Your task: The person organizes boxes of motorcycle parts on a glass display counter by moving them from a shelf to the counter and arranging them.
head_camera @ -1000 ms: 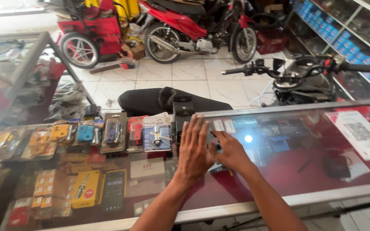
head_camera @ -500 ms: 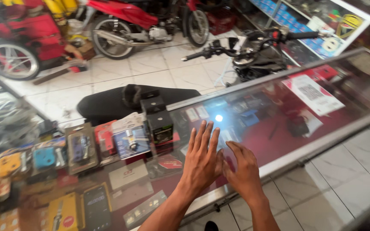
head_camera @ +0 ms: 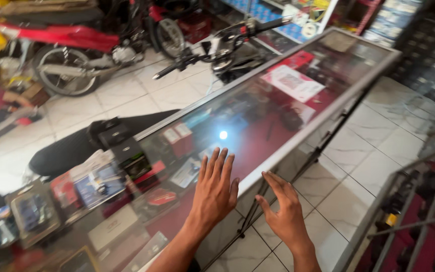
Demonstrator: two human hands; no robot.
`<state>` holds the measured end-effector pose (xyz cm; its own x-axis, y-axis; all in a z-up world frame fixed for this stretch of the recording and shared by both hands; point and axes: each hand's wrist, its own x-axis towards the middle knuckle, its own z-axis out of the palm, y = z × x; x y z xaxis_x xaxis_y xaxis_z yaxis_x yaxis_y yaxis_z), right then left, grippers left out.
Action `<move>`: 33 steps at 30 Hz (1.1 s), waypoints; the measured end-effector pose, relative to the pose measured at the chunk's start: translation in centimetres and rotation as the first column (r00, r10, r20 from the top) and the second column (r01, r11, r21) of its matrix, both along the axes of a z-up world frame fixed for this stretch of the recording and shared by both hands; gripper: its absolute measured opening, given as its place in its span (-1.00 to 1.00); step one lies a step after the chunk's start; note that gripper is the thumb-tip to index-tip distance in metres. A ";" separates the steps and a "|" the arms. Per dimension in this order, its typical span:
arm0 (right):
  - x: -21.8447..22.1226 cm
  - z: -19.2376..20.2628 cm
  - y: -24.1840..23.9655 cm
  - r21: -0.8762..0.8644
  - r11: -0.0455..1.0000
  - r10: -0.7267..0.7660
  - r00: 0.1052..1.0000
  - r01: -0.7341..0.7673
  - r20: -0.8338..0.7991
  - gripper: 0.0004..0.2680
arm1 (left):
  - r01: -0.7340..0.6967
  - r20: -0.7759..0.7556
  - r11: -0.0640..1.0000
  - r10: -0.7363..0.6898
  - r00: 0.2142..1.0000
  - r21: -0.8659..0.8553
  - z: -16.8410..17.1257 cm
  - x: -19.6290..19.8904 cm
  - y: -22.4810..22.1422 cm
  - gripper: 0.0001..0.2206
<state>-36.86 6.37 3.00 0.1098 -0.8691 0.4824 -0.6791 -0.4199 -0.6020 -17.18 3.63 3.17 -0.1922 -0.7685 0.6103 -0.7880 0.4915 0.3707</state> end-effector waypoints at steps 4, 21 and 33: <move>-4.0 0.9 1.9 0.007 0.997 -0.075 0.996 0.075 -0.037 -0.55 | 0.106 -0.090 0.994 -0.105 0.990 0.006 -0.4 -5.7 1.3 -0.44; -22.3 1.9 14.9 -0.067 0.871 -0.483 0.873 0.487 0.062 -0.62 | 0.598 -0.118 0.800 -0.590 0.799 0.046 -0.3 -28.5 8.2 -0.47; -29.4 2.4 25.4 -0.133 0.624 -0.756 0.637 0.770 0.148 -0.65 | 0.813 -0.171 0.578 -0.797 0.580 0.065 0.4 -38.7 15.2 -0.45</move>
